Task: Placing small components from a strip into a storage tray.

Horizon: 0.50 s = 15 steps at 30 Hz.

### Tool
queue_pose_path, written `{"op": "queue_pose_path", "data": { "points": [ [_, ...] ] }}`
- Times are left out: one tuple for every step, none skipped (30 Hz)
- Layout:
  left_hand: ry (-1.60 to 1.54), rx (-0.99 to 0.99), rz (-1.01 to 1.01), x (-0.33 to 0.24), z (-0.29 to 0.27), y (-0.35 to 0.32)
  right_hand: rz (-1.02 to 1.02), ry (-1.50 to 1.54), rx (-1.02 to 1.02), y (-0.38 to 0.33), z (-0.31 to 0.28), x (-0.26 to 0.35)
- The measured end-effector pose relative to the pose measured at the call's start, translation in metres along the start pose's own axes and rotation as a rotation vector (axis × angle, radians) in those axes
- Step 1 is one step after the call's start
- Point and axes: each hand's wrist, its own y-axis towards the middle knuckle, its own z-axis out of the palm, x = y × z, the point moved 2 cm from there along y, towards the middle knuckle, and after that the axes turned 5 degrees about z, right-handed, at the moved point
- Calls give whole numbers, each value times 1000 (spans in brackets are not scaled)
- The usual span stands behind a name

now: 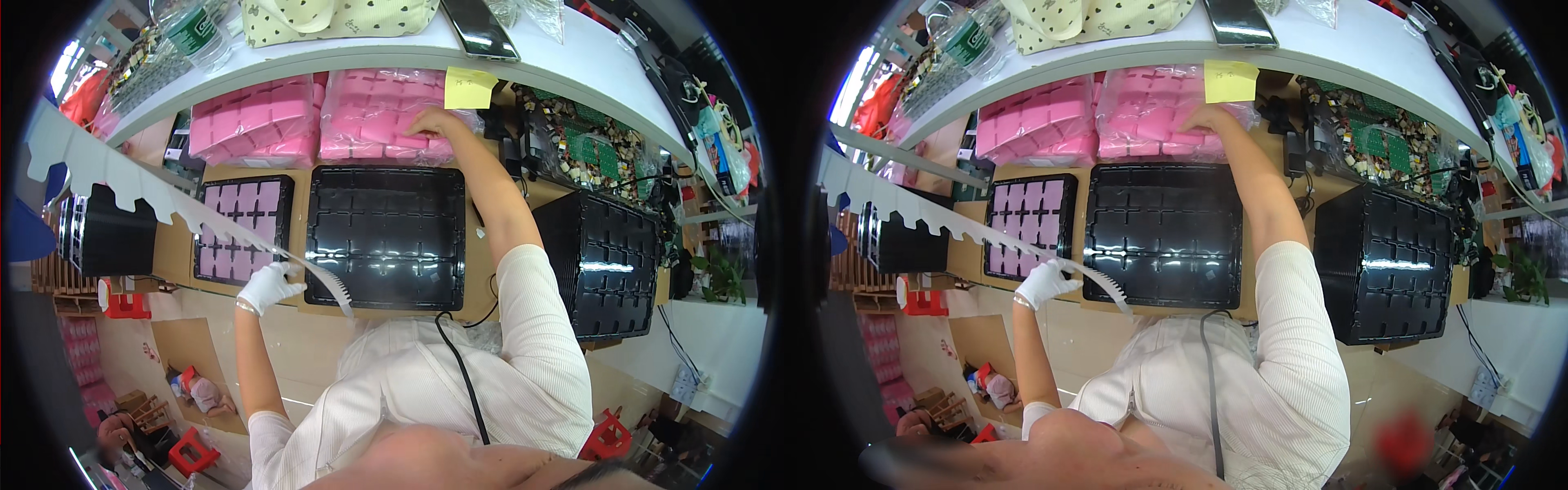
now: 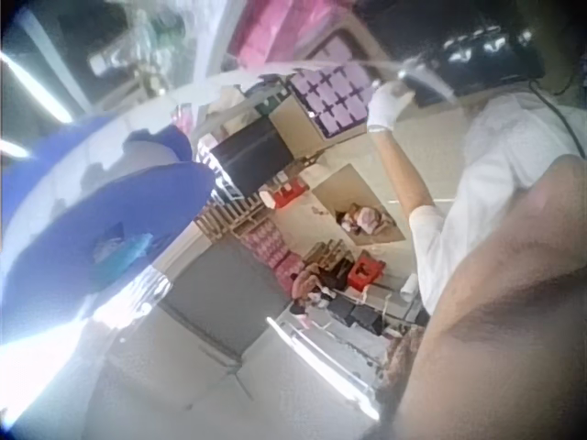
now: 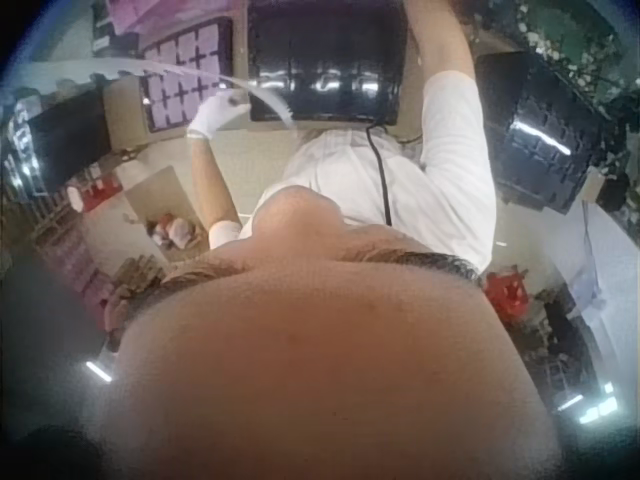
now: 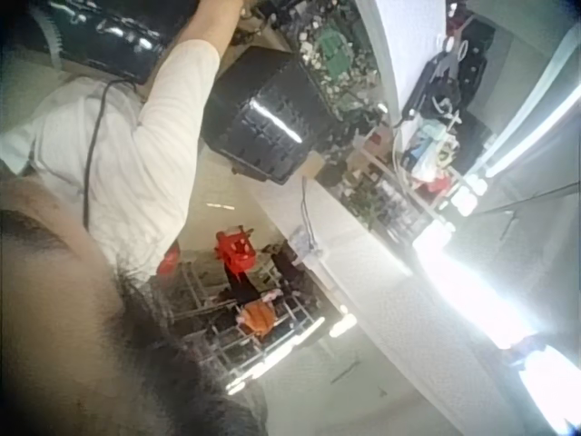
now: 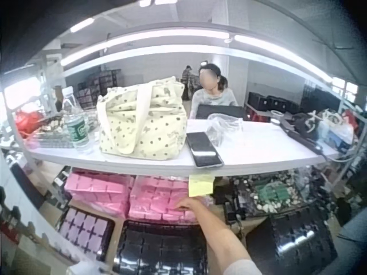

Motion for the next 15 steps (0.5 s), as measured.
{"op": "queue_pose_path", "data": {
  "points": [
    [-70, -4, -3, 2, -1, 12, 24, -29, -100, -7, 1, 9],
    [-140, -8, -4, 3, -4, 21, 48, -59, -201, -12, 4, 18],
    [-281, -73, -19, -6, -7, 31, 51, -53, -214, -14, 5, 20],
    [-275, -70, -9, -16, -9, 44, -137, -23, -369, -16, 6, 27],
    [-276, -143, 72, -29, -12, 58, -325, 5, -523, -19, 7, 34],
    [-281, -219, 146, -41, -14, 69, -324, 6, -528, -24, 18, 44],
    [-347, -231, 176, -56, -13, 78, -412, 322, -528, -36, 30, 59],
    [-411, -241, 211, -73, -14, 86, -497, 640, -526, -48, 38, 70],
    [-528, -230, 316, -80, -9, 101, -499, 639, -534, -56, 43, 80],
    [-645, -219, 422, -86, -1, 119, -506, 638, -510, -64, 48, 89],
    [-944, -179, 447, -94, 6, 136, -510, 635, -485, -71, 54, 96],
    [-1246, -141, 463, -102, 12, 151, -510, 629, -482, -85, 63, 104],
    [-1557, -54, 421, -109, 15, 170, -533, 624, -465, -104, 75, 113],
    [-1828, 14, 416, -113, 18, 187, -556, 622, -456, -121, 85, 115],
    [-2066, 3, 356, -122, 15, 195, -555, 620, -465, -135, 93, 110]
  ]
}}
